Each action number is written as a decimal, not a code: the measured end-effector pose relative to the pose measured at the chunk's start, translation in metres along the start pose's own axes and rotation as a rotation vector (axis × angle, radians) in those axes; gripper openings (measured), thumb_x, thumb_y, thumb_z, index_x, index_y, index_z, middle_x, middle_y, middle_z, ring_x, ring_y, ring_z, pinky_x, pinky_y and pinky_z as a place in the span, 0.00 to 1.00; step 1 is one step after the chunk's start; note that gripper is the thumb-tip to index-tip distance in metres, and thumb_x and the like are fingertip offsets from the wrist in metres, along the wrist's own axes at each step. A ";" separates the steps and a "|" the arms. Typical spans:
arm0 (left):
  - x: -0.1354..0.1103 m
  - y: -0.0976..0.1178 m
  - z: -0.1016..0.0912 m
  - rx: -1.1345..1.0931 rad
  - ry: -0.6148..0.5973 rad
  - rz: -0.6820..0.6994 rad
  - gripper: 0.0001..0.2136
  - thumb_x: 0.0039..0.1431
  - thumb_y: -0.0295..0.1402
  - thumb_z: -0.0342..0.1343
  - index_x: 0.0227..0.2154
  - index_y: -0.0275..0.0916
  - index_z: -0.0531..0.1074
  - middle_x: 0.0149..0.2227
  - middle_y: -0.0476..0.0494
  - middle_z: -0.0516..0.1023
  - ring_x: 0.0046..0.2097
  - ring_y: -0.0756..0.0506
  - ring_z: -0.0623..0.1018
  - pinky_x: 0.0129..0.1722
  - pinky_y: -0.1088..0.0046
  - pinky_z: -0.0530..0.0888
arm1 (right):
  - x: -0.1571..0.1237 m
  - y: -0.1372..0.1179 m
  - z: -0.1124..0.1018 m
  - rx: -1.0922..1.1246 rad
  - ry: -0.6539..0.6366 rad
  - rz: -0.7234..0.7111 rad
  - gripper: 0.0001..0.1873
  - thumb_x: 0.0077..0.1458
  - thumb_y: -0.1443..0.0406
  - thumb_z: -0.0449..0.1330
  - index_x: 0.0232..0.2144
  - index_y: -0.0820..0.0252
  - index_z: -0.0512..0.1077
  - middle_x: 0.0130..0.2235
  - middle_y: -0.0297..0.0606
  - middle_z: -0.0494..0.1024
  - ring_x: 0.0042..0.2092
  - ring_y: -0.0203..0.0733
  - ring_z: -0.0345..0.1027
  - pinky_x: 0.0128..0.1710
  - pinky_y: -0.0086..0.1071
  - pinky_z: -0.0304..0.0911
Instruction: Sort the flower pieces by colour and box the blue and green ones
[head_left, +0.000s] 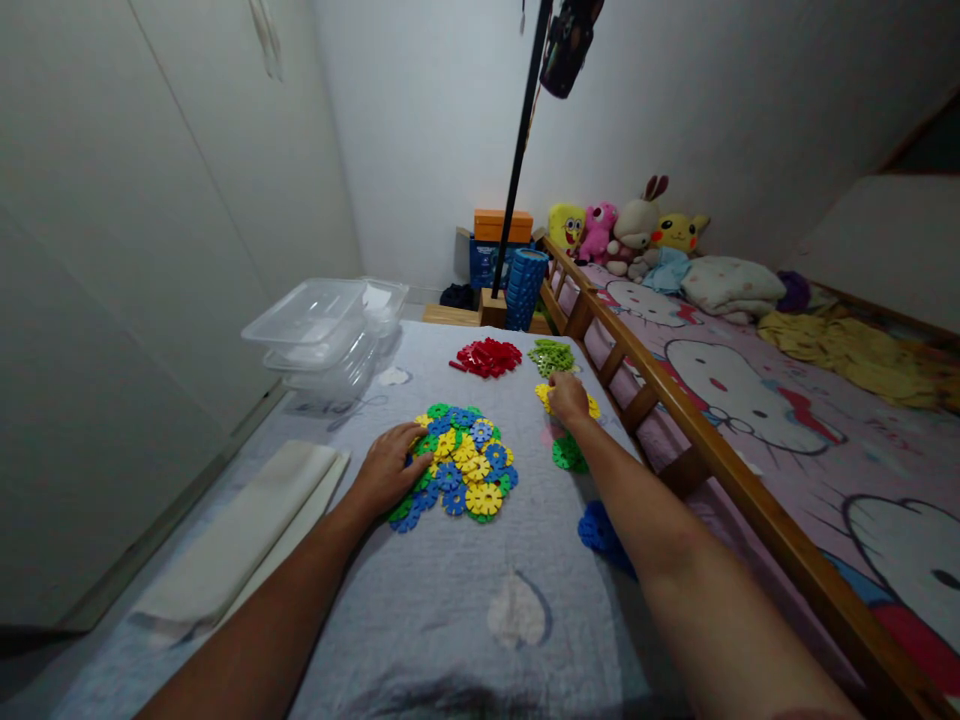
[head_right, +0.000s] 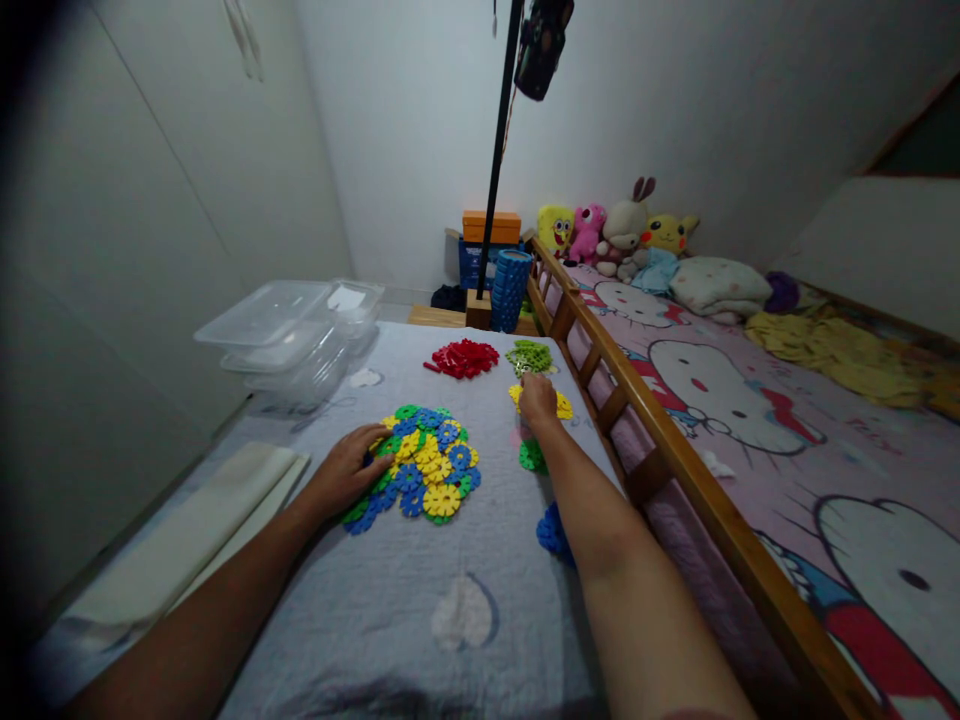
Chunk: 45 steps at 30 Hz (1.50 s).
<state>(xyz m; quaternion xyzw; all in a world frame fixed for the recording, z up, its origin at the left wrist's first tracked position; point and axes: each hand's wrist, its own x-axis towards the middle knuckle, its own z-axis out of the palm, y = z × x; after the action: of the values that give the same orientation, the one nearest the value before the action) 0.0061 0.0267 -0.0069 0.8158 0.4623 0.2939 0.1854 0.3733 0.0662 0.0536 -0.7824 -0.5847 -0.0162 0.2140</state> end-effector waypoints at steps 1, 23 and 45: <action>0.000 0.000 0.000 0.001 -0.001 0.002 0.22 0.61 0.47 0.51 0.51 0.39 0.73 0.57 0.35 0.74 0.59 0.35 0.73 0.61 0.51 0.67 | -0.001 0.000 -0.002 -0.004 0.011 0.001 0.14 0.52 0.75 0.55 0.38 0.61 0.78 0.43 0.45 0.78 0.45 0.43 0.68 0.46 0.31 0.59; 0.003 0.008 -0.003 0.035 -0.012 -0.021 0.20 0.60 0.45 0.52 0.50 0.40 0.72 0.56 0.36 0.75 0.58 0.35 0.73 0.61 0.51 0.67 | -0.144 -0.056 0.013 0.390 -0.177 -0.170 0.10 0.54 0.68 0.62 0.40 0.59 0.76 0.41 0.42 0.76 0.45 0.45 0.68 0.50 0.38 0.62; 0.003 0.009 -0.002 0.043 -0.007 -0.022 0.21 0.60 0.45 0.52 0.51 0.39 0.72 0.56 0.35 0.75 0.59 0.35 0.73 0.61 0.52 0.67 | -0.149 -0.062 0.022 0.477 -0.105 -0.177 0.09 0.55 0.68 0.62 0.41 0.57 0.74 0.42 0.40 0.73 0.47 0.45 0.66 0.50 0.39 0.61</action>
<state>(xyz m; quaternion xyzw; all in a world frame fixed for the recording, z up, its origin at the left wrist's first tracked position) 0.0112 0.0251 0.0008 0.8156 0.4766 0.2790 0.1728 0.2643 -0.0477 0.0123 -0.6554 -0.6484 0.1443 0.3595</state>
